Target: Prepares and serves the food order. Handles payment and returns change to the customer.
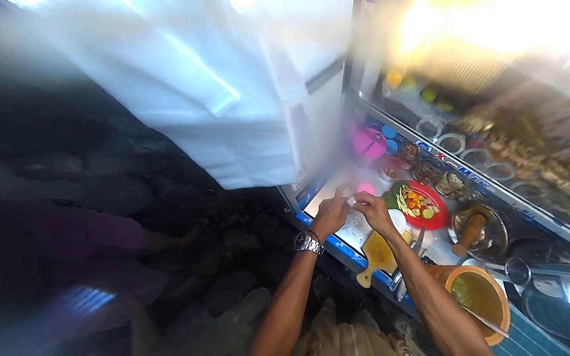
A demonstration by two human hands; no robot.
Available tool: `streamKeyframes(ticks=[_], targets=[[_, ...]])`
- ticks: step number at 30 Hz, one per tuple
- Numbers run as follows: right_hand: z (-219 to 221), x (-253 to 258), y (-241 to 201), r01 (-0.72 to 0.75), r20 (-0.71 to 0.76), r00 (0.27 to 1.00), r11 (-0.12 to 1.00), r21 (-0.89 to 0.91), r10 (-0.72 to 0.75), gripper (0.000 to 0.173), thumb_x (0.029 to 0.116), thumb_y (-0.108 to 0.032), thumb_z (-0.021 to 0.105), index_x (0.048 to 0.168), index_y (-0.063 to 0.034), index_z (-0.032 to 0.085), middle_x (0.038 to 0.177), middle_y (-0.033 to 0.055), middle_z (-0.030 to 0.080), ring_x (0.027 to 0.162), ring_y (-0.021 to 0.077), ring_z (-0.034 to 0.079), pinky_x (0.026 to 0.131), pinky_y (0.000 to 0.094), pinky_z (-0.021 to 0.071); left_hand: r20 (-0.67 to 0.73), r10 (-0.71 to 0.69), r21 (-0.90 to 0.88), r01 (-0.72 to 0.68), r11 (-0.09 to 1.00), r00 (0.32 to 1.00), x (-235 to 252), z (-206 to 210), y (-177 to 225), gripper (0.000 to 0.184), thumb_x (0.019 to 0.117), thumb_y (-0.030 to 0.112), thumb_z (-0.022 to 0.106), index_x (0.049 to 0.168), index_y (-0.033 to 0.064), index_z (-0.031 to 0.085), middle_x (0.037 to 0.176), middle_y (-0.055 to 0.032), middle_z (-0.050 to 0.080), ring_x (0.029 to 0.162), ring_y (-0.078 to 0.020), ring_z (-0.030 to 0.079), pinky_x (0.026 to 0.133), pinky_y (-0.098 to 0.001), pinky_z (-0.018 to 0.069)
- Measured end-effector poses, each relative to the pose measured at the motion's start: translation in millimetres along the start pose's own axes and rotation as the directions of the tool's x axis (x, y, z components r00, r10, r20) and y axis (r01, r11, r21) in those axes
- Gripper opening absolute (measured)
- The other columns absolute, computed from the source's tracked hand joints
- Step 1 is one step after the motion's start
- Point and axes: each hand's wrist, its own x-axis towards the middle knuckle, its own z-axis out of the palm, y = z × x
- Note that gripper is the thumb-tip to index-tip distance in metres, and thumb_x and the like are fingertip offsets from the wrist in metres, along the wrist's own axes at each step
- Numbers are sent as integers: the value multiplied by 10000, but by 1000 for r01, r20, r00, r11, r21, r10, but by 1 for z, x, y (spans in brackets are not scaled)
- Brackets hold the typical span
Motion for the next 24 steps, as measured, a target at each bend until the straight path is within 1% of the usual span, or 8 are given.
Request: streamKeyframes(ticks=[3, 6, 8, 11, 13, 16, 19, 24], targets=[[-3, 6, -1, -52, -45, 998, 998, -35, 50, 79, 934, -40, 725, 1000, -5, 749, 978, 89, 727, 843, 123, 681, 808, 311, 581, -87, -83, -36, 80, 996, 993, -7, 3, -7, 606, 1034, 210, 539, 1582, 120, 297, 1010, -69, 722, 1034, -255, 677, 1103, -619, 375], [-4, 6, -2, -26, 102, 995, 1000, 13, 24, 66, 911, -25, 731, 966, -1, 761, 1286, 107, 676, 1131, 154, 663, 966, 322, 569, -101, -126, -49, 122, 991, 987, -11, 4, -9, 567, 1045, 208, 515, 1571, 121, 321, 1105, -76, 718, 1158, -257, 644, 1167, -644, 272], [1, 8, -5, -28, 143, 989, 1000, 5, 27, 83, 909, -24, 736, 981, -7, 773, 1298, 98, 677, 1163, 147, 654, 988, 317, 560, -68, -133, -51, 129, 990, 989, -12, 3, -6, 573, 1045, 194, 512, 1577, 124, 311, 1172, -98, 713, 1207, -267, 634, 1173, -654, 258], [11, 14, -4, -88, -29, 996, 994, -64, 87, 145, 904, -59, 766, 1040, -17, 739, 866, 71, 709, 746, 115, 639, 738, 315, 554, -101, -125, -59, 119, 991, 987, -12, 5, -6, 585, 1045, 222, 536, 1575, 119, 311, 1136, -84, 721, 1188, -262, 641, 1171, -667, 249], [16, 15, -4, -116, -86, 991, 979, -168, 103, 216, 899, -117, 787, 1059, -38, 667, 776, 62, 645, 660, 134, 597, 684, 341, 544, -167, -132, -42, 126, 991, 977, -15, 9, -8, 584, 1022, 213, 547, 1558, 109, 338, 1113, -74, 722, 1183, -260, 637, 1174, -665, 236], [19, 10, -12, -54, -60, 998, 911, -409, 33, 119, 950, -156, 726, 1017, -65, 762, 871, 75, 740, 787, 175, 690, 788, 401, 565, -259, -145, -17, 146, 989, 955, -20, 19, -7, 579, 995, 193, 559, 1536, 91, 376, 1096, -72, 728, 1167, -258, 651, 1178, -672, 222], [10, 9, -18, 46, 151, 988, 860, -508, 37, 219, 1018, -117, 587, 1113, -53, 772, 1073, 133, 734, 1022, 245, 698, 966, 435, 537, -347, -141, -32, 139, 990, 927, -20, 27, -4, 550, 976, 177, 575, 1496, 71, 428, 1085, -73, 728, 1156, -260, 653, 1164, -667, 252], [-4, 16, -19, -79, 250, 948, 910, -408, 195, 211, 989, -172, 672, 1142, -39, 728, 1055, 135, 719, 929, 191, 683, 883, 372, 553, -386, -93, -50, 80, 996, 918, -19, 33, -3, 475, 1002, 171, 552, 1456, 61, 466, 1113, -92, 710, 1170, -297, 632, 1137, -662, 285]])
